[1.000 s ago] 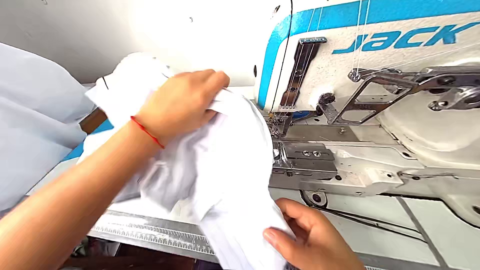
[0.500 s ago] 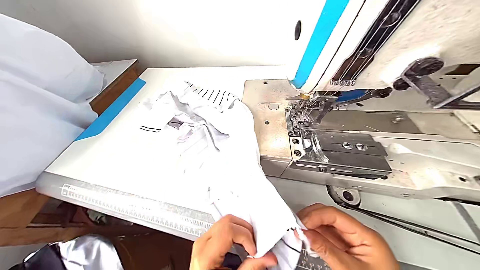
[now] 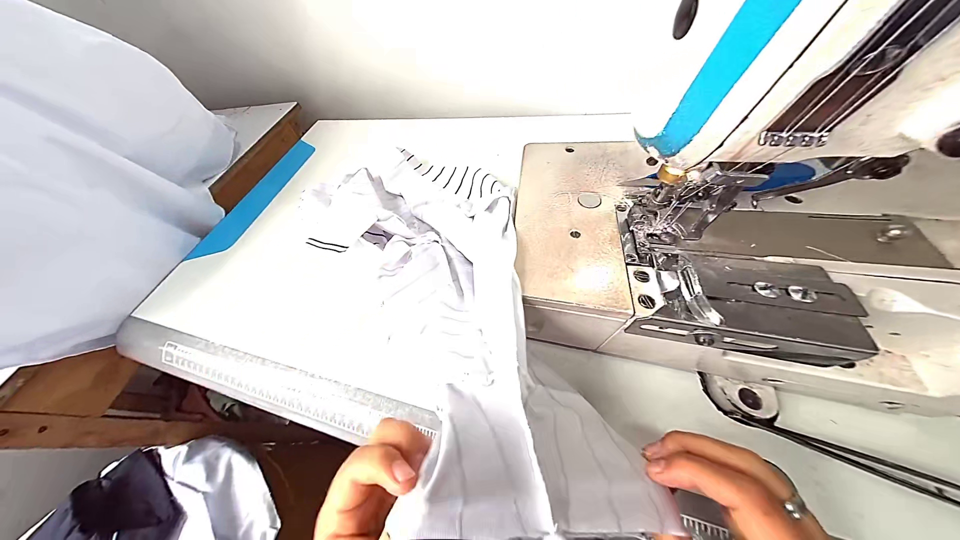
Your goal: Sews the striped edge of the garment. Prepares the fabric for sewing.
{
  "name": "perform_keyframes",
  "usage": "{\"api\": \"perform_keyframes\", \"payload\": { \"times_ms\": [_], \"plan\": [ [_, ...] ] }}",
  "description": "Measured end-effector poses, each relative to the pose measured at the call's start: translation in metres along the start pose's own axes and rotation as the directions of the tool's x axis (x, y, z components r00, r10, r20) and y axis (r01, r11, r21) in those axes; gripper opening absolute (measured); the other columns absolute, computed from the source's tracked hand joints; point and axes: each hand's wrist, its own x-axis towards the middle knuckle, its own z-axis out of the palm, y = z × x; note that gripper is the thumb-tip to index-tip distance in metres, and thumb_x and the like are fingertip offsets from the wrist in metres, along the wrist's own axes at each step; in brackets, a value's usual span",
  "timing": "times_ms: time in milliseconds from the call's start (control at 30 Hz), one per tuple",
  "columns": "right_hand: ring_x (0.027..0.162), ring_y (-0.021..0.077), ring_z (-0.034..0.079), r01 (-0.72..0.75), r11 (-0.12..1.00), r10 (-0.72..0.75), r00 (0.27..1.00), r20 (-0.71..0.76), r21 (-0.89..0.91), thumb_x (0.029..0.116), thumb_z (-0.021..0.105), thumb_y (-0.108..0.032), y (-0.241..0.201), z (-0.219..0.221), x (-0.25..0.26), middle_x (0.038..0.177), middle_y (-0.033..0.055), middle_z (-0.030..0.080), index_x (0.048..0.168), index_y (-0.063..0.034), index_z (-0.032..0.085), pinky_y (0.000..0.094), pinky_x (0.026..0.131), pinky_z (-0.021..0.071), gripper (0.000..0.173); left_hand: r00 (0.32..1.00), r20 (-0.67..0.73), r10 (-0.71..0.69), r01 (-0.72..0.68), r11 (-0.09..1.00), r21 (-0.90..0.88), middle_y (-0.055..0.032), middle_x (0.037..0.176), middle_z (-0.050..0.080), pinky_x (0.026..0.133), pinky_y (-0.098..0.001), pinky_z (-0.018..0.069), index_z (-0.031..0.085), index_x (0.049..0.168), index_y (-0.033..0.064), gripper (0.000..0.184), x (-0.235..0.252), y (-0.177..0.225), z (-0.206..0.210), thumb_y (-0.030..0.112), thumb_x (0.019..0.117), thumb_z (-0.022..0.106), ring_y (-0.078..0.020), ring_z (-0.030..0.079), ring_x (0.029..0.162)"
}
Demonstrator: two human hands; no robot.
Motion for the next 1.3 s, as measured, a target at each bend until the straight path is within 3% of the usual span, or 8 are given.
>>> {"api": "perform_keyframes", "payload": {
  "times_ms": [133,267,400,533,800,1033,1233,1300],
  "plan": [
    [0.104,-0.0058,0.064,-0.156,0.864,0.194,0.980,-0.032,0.479,0.0964,0.069,-0.012,0.005,-0.006,0.009,0.108,-0.0186,0.070,0.108,-0.0272,0.073,0.0136,0.089,0.0538,0.019,0.956,0.266,-0.125,0.102,0.990,0.097,0.0092,0.107,0.073,0.092,-0.0156,0.0521,0.076,0.106,0.0151,0.013,0.000,0.009,-0.007,0.019,0.1015,0.064,0.0020,0.065,0.104],
    [0.092,-0.0017,0.071,-0.409,0.443,0.394,0.888,0.237,0.798,0.0956,0.068,-0.015,-0.010,-0.007,0.026,0.098,-0.0118,0.077,0.105,-0.0270,0.081,0.0171,0.084,0.0591,0.020,0.848,0.506,-0.157,-0.028,0.940,0.339,-0.0057,0.104,0.077,0.092,-0.0230,0.0580,0.067,0.101,0.0014,0.014,0.016,0.022,-0.018,0.014,0.1035,0.061,-0.0052,0.072,0.103],
    [0.094,-0.0085,0.067,-0.319,0.768,0.217,0.945,0.243,0.556,0.1024,0.062,-0.022,0.000,-0.015,0.034,0.104,-0.0202,0.074,0.112,-0.0281,0.077,0.0114,0.083,0.0549,0.018,0.841,0.473,-0.264,0.152,0.953,0.261,0.0125,0.099,0.074,0.080,-0.0088,0.0522,0.070,0.115,0.0142,0.018,0.035,0.025,-0.024,0.021,0.1060,0.055,0.0113,0.065,0.089],
    [0.091,-0.0088,0.065,-0.261,0.814,0.159,0.959,0.233,0.519,0.1050,0.058,-0.021,0.003,-0.018,0.035,0.100,-0.0209,0.071,0.116,-0.0284,0.068,0.0111,0.080,0.0531,0.017,0.819,0.505,-0.272,0.281,0.958,0.060,0.0132,0.105,0.075,0.079,-0.0087,0.0530,0.068,0.120,0.0175,0.019,0.046,0.014,-0.030,0.017,0.1031,0.060,0.0094,0.067,0.091],
    [0.098,-0.0056,0.056,-0.062,0.936,-0.038,0.961,0.275,0.345,0.0957,0.075,-0.018,0.011,-0.022,0.029,0.099,-0.0051,0.062,0.113,-0.0185,0.077,0.0097,0.085,0.0440,0.017,0.824,0.552,-0.124,-0.238,0.809,0.537,-0.0046,0.083,0.057,0.074,-0.0136,0.0424,0.077,0.111,0.0098,0.023,0.038,0.032,-0.036,0.025,0.0938,0.076,-0.0040,0.054,0.081],
    [0.095,0.0004,0.055,0.042,0.985,-0.067,0.988,0.142,0.170,0.0994,0.068,-0.012,0.002,-0.007,0.023,0.094,0.0047,0.059,0.112,-0.0142,0.077,0.0101,0.085,0.0413,0.016,0.873,0.484,0.070,-0.421,0.609,0.672,-0.0106,0.079,0.050,0.070,-0.0152,0.0415,0.073,0.108,0.0018,0.014,0.020,0.031,-0.021,0.007,0.1012,0.062,-0.0120,0.051,0.075],
    [0.088,0.0031,0.064,-0.023,0.985,0.012,0.998,0.065,0.168,0.0988,0.067,-0.007,-0.009,0.008,0.013,0.088,0.0088,0.071,0.105,-0.0009,0.078,0.0124,0.084,0.0499,0.014,0.876,0.443,0.189,-0.451,0.648,0.615,0.0078,0.123,0.062,0.105,-0.0161,0.0446,0.067,0.112,0.0174,0.018,0.041,0.007,-0.009,0.016,0.1079,0.050,0.0011,0.057,0.119],
    [0.079,0.0081,0.065,-0.062,0.981,0.053,0.997,0.053,0.181,0.0985,0.067,-0.008,-0.013,0.016,0.011,0.079,0.0143,0.071,0.100,0.0052,0.077,0.0160,0.077,0.0503,0.016,0.901,0.387,0.196,-0.381,0.784,0.490,0.0088,0.116,0.072,0.106,-0.0247,0.0519,0.066,0.112,0.0168,0.022,0.055,-0.003,0.011,0.020,0.1106,0.044,-0.0033,0.065,0.117]
  ]
}}
